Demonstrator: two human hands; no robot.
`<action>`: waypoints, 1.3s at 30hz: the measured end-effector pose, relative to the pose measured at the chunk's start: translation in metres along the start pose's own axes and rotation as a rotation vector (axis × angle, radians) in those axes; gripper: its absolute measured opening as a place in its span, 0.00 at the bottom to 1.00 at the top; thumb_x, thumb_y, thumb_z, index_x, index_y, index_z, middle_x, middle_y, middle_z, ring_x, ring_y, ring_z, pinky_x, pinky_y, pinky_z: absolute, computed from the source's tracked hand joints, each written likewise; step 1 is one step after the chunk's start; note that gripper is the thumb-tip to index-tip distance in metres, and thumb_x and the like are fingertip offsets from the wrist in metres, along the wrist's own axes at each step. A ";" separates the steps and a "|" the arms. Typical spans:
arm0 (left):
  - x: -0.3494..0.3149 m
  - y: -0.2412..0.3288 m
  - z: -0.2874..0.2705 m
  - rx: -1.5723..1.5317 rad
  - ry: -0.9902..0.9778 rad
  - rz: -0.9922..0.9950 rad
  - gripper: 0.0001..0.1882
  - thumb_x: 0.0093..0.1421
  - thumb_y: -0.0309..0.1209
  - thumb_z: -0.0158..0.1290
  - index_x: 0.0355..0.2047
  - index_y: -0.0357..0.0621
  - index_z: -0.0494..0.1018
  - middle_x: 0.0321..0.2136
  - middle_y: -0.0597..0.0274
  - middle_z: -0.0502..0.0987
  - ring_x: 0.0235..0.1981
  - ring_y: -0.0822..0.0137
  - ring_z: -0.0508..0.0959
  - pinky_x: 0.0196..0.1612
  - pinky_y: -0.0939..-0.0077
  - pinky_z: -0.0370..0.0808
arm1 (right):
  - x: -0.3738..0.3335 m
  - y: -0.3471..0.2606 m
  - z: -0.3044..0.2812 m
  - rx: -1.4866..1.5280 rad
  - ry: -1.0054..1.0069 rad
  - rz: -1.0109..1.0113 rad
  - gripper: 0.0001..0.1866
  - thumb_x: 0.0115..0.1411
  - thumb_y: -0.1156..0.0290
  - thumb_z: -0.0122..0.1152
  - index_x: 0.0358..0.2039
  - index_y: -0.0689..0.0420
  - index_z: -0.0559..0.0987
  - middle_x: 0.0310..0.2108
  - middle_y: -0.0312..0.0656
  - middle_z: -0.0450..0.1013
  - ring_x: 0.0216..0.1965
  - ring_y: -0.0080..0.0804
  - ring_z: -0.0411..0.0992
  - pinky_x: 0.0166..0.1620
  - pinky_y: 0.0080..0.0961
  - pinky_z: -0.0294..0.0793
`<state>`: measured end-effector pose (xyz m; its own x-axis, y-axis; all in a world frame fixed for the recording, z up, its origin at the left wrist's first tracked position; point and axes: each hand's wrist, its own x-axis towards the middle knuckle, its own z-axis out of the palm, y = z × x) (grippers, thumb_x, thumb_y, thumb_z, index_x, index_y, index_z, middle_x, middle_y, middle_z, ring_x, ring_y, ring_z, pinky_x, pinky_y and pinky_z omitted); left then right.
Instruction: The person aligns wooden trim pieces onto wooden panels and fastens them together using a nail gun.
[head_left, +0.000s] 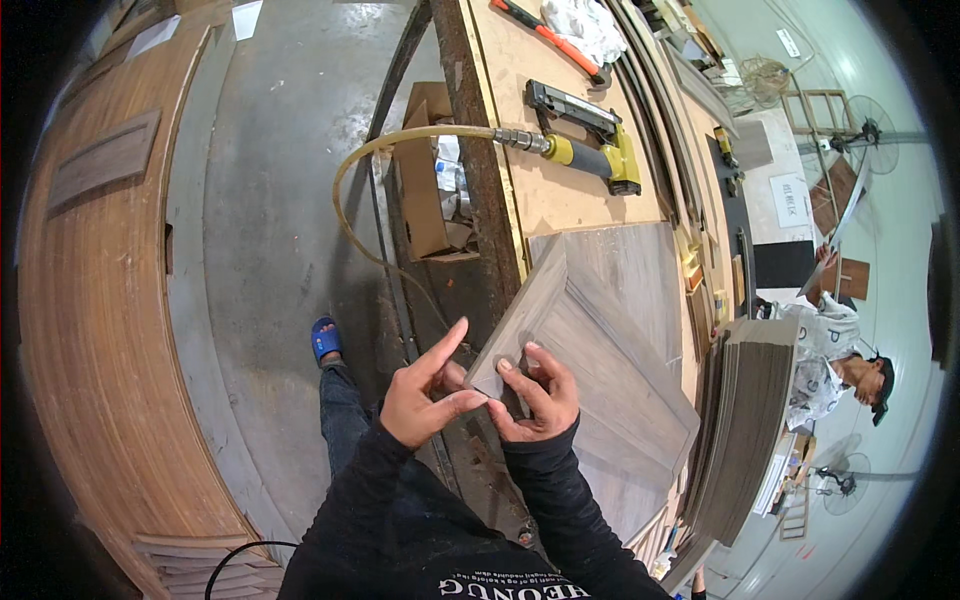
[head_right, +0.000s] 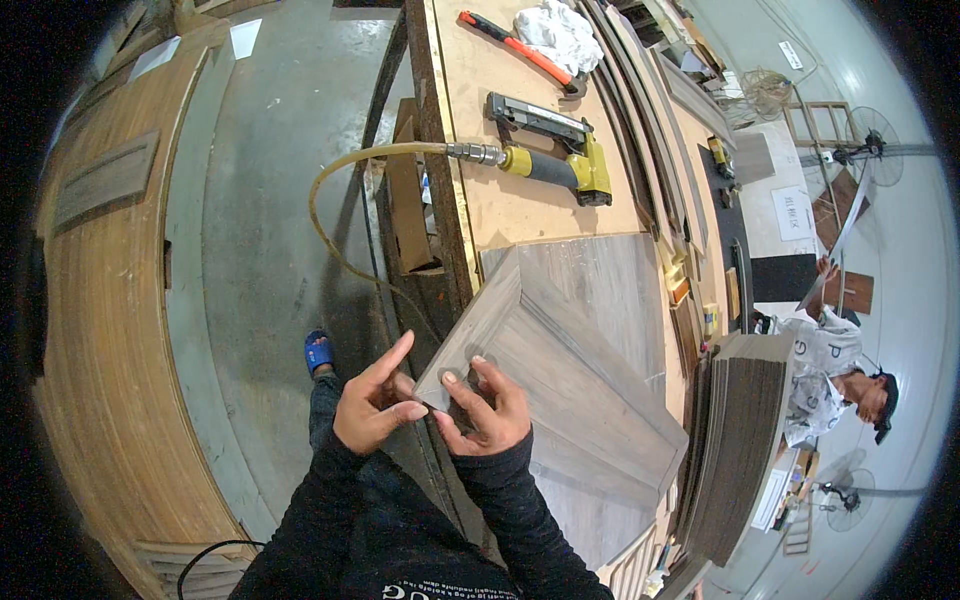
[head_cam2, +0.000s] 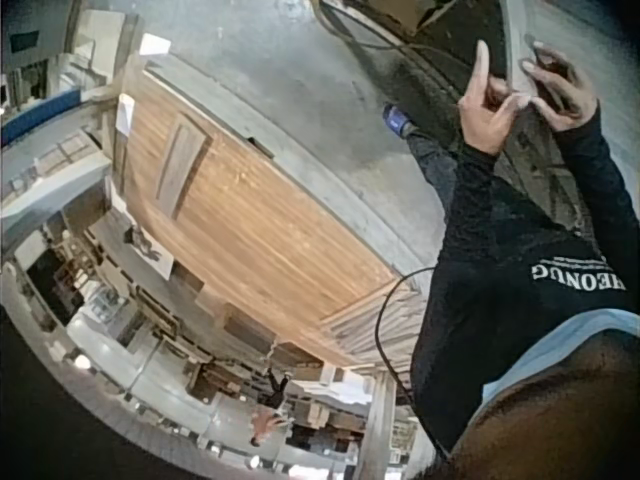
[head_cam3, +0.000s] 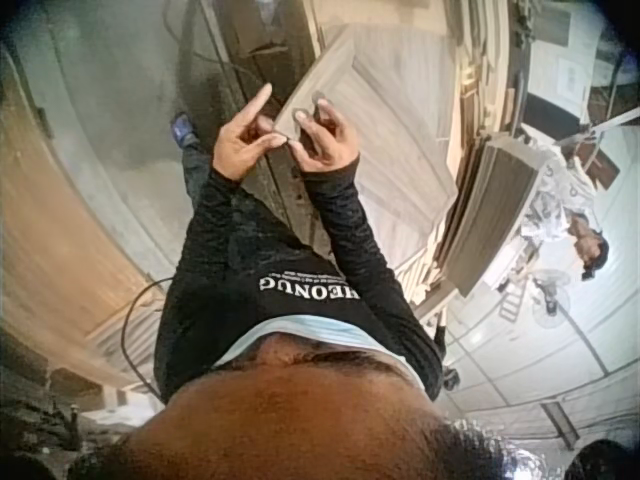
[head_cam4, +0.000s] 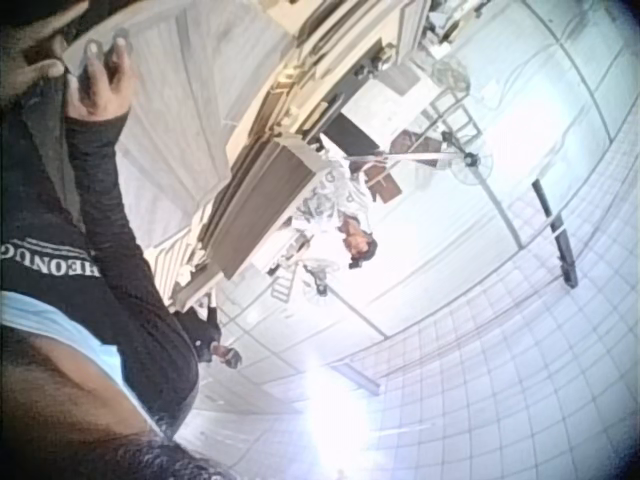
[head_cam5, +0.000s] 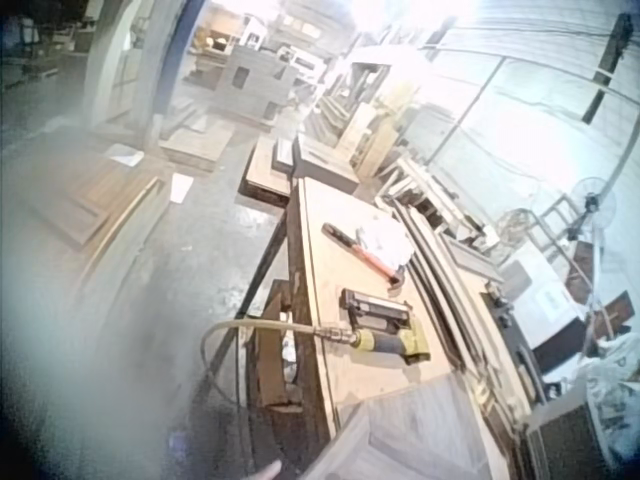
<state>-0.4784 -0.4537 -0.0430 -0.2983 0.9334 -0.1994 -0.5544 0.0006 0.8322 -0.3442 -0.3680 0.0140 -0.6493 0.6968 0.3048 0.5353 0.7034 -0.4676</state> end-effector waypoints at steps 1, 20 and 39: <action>0.008 0.003 -0.001 0.064 -0.108 -0.047 0.34 0.50 0.30 0.57 0.55 0.38 0.56 0.42 0.54 0.72 0.39 0.75 0.72 0.43 0.83 0.68 | -0.002 0.002 0.000 -0.003 -0.001 0.001 0.22 0.35 0.70 0.67 0.36 0.47 0.78 0.41 0.45 0.68 0.32 0.36 0.68 0.36 0.27 0.70; -0.006 -0.036 -0.026 -0.482 0.357 0.095 0.14 0.52 0.33 0.56 0.18 0.43 0.64 0.14 0.67 0.67 0.13 0.76 0.67 0.14 0.81 0.64 | 0.000 0.002 0.003 -0.035 0.013 -0.043 0.22 0.33 0.69 0.67 0.35 0.48 0.79 0.42 0.43 0.69 0.31 0.35 0.68 0.34 0.27 0.70; -0.007 -0.002 0.018 0.493 0.246 0.433 0.13 0.49 0.23 0.55 0.38 0.34 0.73 0.27 0.51 0.76 0.26 0.66 0.76 0.30 0.79 0.71 | 0.003 0.000 0.003 -0.043 0.003 -0.072 0.22 0.35 0.68 0.67 0.37 0.47 0.78 0.43 0.43 0.67 0.30 0.35 0.68 0.34 0.27 0.70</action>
<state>-0.4613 -0.4542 -0.0338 -0.6123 0.7781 0.1405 0.0536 -0.1365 0.9892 -0.3475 -0.3660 0.0121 -0.6855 0.6443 0.3392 0.5096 0.7572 -0.4085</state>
